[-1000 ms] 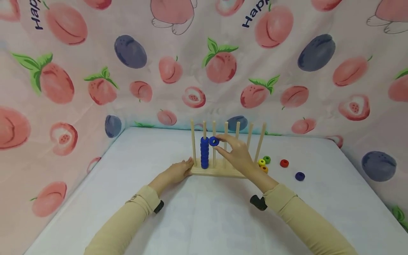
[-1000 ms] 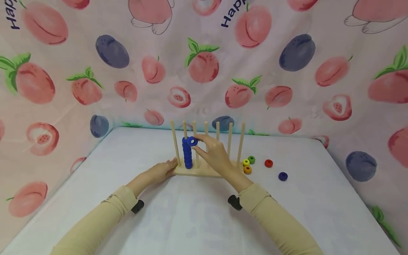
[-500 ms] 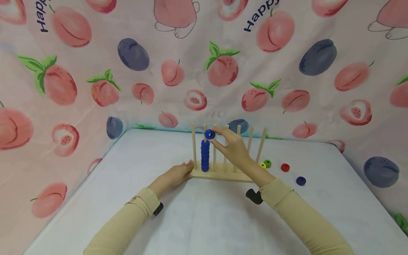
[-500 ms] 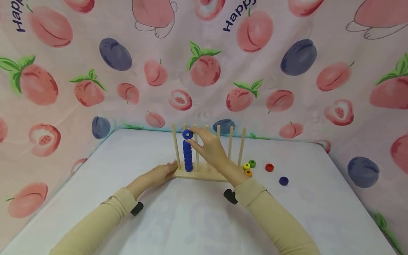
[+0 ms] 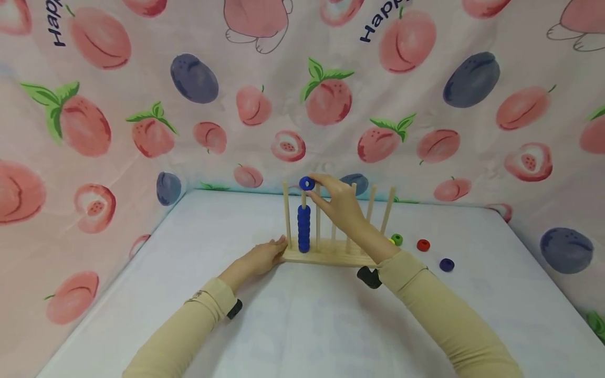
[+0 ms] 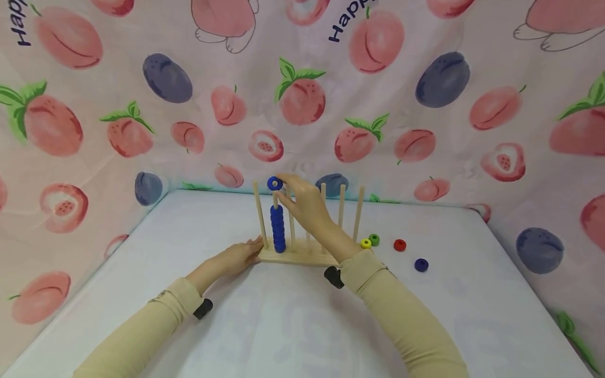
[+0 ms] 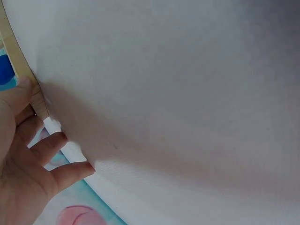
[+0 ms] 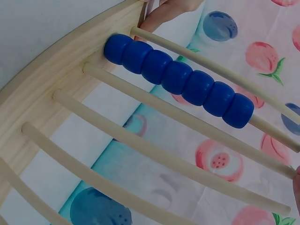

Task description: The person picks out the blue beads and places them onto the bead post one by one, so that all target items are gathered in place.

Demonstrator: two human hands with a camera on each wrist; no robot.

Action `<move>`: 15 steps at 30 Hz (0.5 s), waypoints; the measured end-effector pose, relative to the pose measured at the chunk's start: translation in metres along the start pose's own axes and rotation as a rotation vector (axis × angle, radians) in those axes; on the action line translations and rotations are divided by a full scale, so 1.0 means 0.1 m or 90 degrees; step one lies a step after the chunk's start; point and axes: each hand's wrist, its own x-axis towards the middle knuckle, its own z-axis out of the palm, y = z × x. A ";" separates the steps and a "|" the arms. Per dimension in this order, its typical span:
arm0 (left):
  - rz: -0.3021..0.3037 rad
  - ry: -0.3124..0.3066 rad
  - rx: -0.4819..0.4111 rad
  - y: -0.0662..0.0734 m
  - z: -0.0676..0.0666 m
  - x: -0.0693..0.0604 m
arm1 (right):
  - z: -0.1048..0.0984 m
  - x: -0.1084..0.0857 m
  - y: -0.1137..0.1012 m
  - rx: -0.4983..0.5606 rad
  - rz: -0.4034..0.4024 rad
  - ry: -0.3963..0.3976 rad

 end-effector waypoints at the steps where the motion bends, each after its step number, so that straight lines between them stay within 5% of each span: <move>1: 0.001 -0.001 -0.002 0.00 0.00 0.00 | 0.00 0.01 0.00 -0.003 0.005 -0.001; 15: -0.003 0.001 0.003 -0.03 0.03 0.02 | 0.02 0.11 -0.03 -0.018 0.050 -0.021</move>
